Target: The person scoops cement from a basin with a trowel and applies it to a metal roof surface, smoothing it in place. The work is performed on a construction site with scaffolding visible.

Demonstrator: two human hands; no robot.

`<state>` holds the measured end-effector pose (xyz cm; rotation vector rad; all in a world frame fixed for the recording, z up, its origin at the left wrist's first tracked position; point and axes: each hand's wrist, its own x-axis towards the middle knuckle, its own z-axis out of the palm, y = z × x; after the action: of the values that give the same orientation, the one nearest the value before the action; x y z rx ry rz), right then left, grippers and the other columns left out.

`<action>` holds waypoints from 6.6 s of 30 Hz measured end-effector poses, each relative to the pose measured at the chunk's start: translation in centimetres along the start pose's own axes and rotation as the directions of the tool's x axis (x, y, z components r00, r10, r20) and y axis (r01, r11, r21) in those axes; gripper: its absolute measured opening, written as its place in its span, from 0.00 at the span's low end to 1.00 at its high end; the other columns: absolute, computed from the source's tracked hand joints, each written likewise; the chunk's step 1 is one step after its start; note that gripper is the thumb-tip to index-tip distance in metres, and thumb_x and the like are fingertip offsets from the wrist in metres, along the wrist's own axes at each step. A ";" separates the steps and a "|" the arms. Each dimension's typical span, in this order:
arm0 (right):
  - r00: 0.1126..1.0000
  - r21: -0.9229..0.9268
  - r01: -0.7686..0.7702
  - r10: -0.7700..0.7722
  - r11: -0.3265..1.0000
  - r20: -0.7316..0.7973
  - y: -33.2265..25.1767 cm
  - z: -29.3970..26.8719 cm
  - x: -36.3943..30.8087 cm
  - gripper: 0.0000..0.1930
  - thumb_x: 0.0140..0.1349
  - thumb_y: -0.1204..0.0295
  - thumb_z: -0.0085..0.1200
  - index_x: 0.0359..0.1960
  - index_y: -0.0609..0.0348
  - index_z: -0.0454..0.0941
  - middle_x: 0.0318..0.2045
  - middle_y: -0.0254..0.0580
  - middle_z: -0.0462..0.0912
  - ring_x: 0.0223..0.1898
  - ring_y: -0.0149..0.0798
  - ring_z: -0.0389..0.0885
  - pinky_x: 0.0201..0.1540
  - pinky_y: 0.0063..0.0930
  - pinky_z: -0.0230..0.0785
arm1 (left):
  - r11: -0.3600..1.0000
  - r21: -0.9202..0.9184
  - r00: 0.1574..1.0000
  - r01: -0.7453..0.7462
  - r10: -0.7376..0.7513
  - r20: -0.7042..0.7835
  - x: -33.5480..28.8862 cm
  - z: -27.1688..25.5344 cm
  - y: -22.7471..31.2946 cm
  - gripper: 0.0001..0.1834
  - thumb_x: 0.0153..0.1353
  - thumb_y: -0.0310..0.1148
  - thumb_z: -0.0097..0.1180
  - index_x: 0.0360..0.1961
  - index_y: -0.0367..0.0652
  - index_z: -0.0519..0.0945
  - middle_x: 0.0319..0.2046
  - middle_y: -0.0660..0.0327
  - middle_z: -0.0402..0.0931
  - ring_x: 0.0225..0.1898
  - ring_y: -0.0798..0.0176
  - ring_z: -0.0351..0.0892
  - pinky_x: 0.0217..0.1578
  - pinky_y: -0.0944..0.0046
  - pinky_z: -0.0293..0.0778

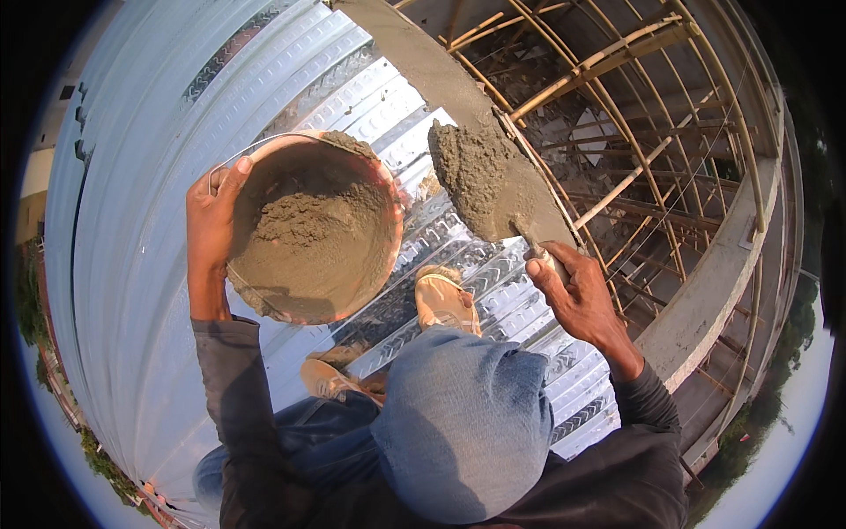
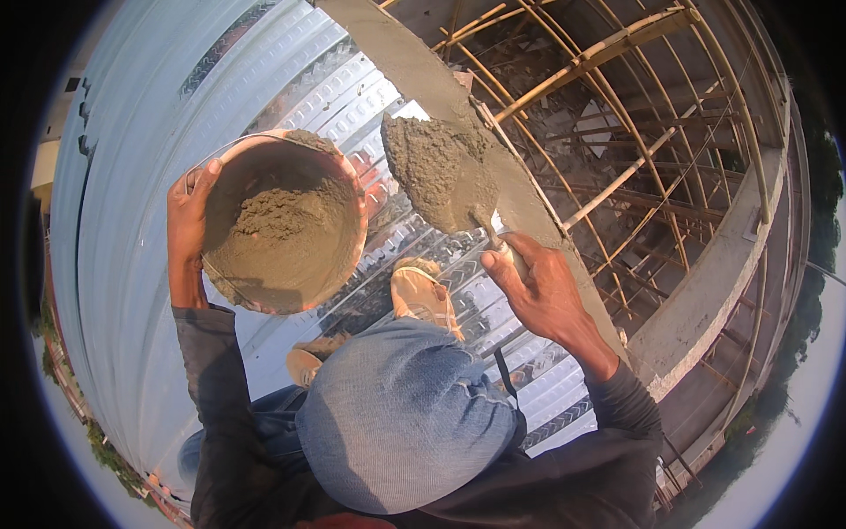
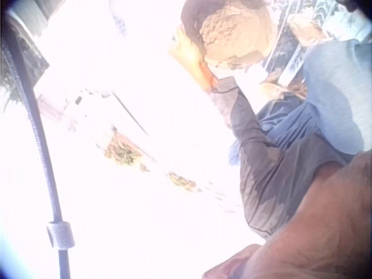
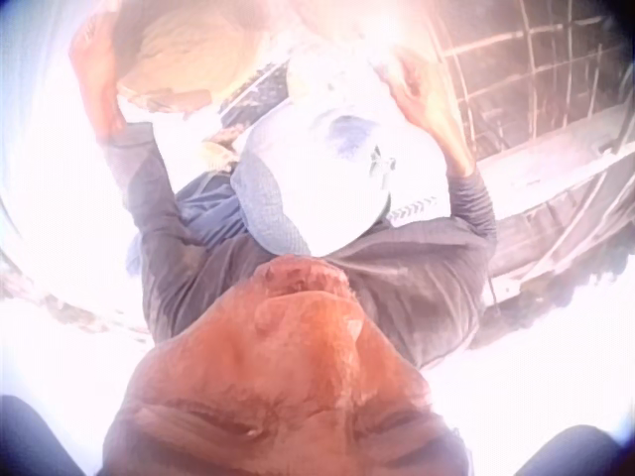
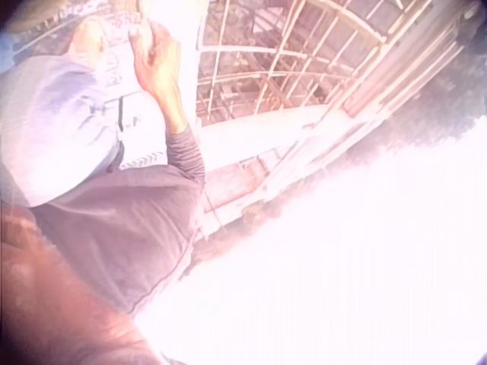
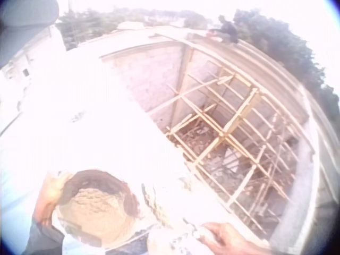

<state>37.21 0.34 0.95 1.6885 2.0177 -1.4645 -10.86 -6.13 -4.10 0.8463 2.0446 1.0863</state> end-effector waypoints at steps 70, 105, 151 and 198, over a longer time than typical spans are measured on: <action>0.990 -0.435 0.141 -0.130 0.889 0.054 17.9 -6.4 16.9 0.32 0.83 0.41 0.42 0.50 0.60 0.85 0.43 0.61 0.89 0.50 0.67 0.87 0.53 0.59 0.77 | 0.940 0.278 0.948 -0.197 0.110 0.298 0.8 -0.4 2.8 0.22 0.72 0.44 0.70 0.29 0.37 0.79 0.23 0.69 0.71 0.28 0.72 0.65 0.30 0.61 0.66; 0.861 -0.293 0.400 -0.466 0.868 -0.204 3.4 12.4 2.6 0.23 0.76 0.58 0.62 0.65 0.57 0.76 0.49 0.50 0.82 0.43 0.59 0.88 0.44 0.51 0.82 | 0.909 0.284 0.952 -0.305 0.280 0.125 -3.7 2.3 2.5 0.29 0.75 0.55 0.66 0.31 0.36 0.81 0.22 0.67 0.70 0.28 0.71 0.65 0.29 0.58 0.67; 0.476 -0.809 0.548 -0.715 -0.214 0.512 -12.9 10.4 6.8 0.13 0.67 0.71 0.61 0.50 0.66 0.82 0.34 0.41 0.82 0.36 0.37 0.85 0.41 0.34 0.75 | 0.900 0.152 0.878 -0.409 0.342 0.336 0.9 1.9 2.0 0.22 0.74 0.52 0.66 0.41 0.41 0.91 0.29 0.65 0.83 0.31 0.71 0.77 0.35 0.60 0.77; 0.848 -0.762 0.450 -0.490 0.465 0.202 -12.0 2.7 3.5 0.17 0.81 0.61 0.52 0.53 0.67 0.74 0.22 0.53 0.84 0.22 0.53 0.87 0.30 0.51 0.81 | 0.925 0.275 0.962 -0.264 0.233 0.140 -1.6 3.7 2.8 0.26 0.75 0.53 0.62 0.47 0.37 0.91 0.29 0.60 0.87 0.30 0.66 0.81 0.36 0.58 0.78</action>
<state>24.99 1.95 4.29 0.7957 2.6963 -0.3659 -6.35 -4.54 -2.86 1.3152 2.0772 0.8569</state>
